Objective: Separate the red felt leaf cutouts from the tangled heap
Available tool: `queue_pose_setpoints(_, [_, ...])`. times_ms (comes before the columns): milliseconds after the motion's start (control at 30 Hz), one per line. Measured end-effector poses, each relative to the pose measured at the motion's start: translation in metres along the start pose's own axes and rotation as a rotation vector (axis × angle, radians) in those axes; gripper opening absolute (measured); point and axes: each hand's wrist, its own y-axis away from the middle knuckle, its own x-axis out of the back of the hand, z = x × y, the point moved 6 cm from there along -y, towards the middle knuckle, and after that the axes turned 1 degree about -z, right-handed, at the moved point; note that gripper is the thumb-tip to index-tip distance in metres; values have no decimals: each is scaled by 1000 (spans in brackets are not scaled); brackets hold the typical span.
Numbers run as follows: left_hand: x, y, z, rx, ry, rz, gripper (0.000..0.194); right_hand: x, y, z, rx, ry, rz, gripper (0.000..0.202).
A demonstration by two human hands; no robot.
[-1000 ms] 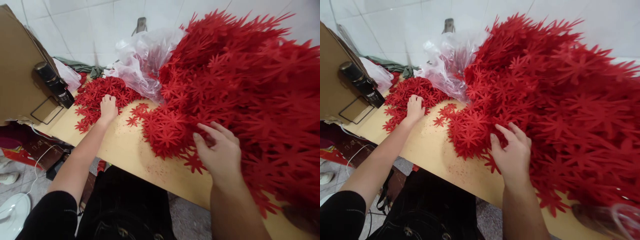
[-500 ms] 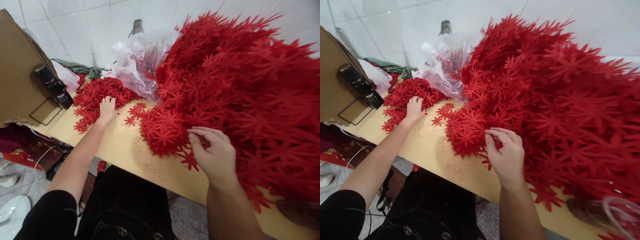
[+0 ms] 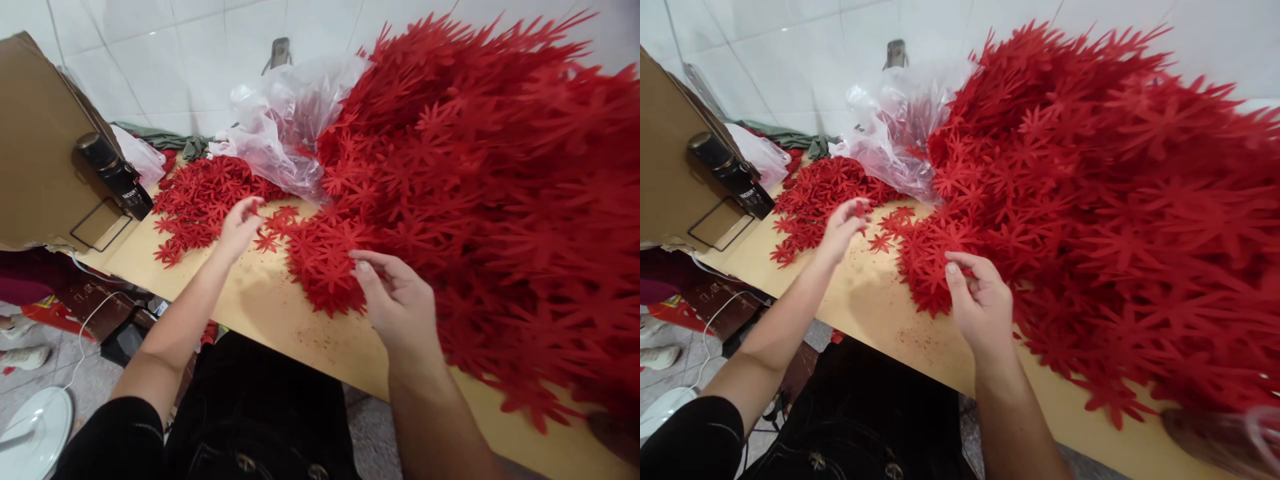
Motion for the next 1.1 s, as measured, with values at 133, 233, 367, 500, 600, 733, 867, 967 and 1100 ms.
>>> queue_pose_setpoints(133, [-56, 46, -5, 92, 209, -261, 40, -16, -2, 1, -100, -173, 0, 36])
queue_pose_setpoints(233, [-81, 67, -1, 26, 257, -350, 41, -25, -2, 0, -163, -306, -43, 47])
queue_pose_setpoints(367, [-97, 78, 6, -118, 220, -356, 31, -40, 3, 2, -282, -493, -137, 57])
queue_pose_setpoints(500, [-103, 83, 10, -266, 73, -342, 33, -47, 8, 5, -331, -628, -103, 53])
queue_pose_setpoints(600, [-105, 91, 15, -398, -80, -331, 34, -47, 11, 8, -378, -691, -89, 48])
queue_pose_setpoints(733, [-114, 102, 21, -449, -424, -302, 42, -48, 13, 10, -477, -796, -65, 43])
queue_pose_setpoints(867, [-117, 105, 28, -426, -603, -236, 62, -51, 15, 15, -576, -845, -57, 40])
queue_pose_setpoints(967, [-122, 109, 30, -446, -592, -430, 73, -45, 17, 30, -646, -833, 23, 44])
queue_pose_setpoints(1100, [-122, 118, 35, -396, -279, -634, 73, -25, 14, 39, -595, -747, 123, 46])
